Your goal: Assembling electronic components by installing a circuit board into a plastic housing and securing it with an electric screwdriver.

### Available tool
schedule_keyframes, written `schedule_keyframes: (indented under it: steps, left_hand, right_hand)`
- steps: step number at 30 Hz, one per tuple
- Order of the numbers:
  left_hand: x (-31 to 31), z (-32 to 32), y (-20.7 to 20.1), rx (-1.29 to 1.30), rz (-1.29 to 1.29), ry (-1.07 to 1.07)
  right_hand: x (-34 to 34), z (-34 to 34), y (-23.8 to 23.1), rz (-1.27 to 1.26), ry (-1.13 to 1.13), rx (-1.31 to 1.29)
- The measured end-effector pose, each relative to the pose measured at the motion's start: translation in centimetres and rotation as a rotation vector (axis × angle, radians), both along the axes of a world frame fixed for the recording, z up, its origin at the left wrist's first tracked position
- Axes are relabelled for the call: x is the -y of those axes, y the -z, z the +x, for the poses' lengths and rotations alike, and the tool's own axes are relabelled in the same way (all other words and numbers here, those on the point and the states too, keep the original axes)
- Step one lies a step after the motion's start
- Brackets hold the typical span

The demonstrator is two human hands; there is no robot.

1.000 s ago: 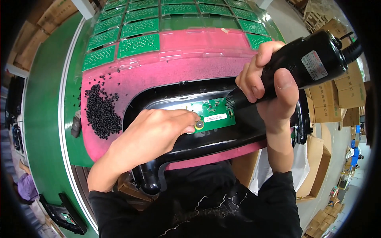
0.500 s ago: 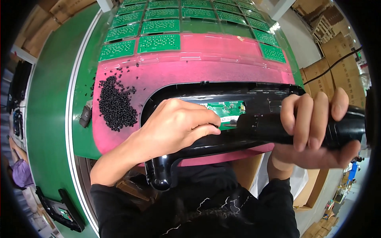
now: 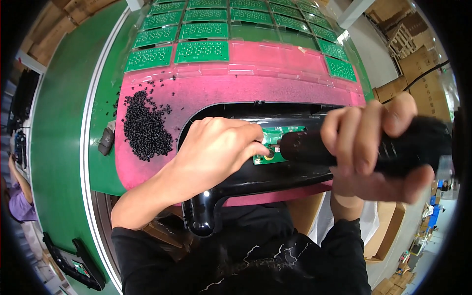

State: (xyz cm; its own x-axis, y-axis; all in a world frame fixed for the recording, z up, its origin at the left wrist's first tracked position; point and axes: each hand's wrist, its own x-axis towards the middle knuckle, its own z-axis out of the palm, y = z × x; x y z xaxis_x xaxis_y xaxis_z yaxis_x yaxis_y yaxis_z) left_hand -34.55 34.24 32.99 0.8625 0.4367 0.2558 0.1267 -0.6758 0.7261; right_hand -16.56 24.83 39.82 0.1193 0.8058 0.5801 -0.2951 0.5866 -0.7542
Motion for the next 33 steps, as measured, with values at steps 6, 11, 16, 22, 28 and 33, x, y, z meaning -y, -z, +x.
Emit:
schedule_keyframes:
  steps: [6, 11, 16, 22, 28, 33]
  left_hand:
    - [0.0, -0.3, 0.5, -0.143, 0.123, -0.149]
    - [0.4, -0.2, -0.4, -0.274, 0.089, -0.201]
    - [0.7, 0.0, -0.7, -0.181, 0.046, -0.242]
    - [0.4, -0.4, 0.0, -0.191, 0.056, -0.160]
    - [0.0, -0.5, 0.4, -0.066, 0.035, -0.116]
    - [0.0, -0.5, 0.8, -0.018, -0.021, -0.044]
  right_hand:
    - [-1.7, -0.4, 2.3, -0.180, 0.130, 0.090]
    - [-1.9, -0.9, 3.3, -0.211, 0.170, 0.086]
    - [-2.4, -1.4, 3.1, -0.243, 0.208, 0.170]
    - [-2.9, -1.5, 3.1, -0.234, 0.125, 0.250]
    - [-3.3, -1.1, 3.2, -0.258, 0.089, 0.296]
    - [-1.7, -1.6, 3.8, -0.203, 0.183, 0.193]
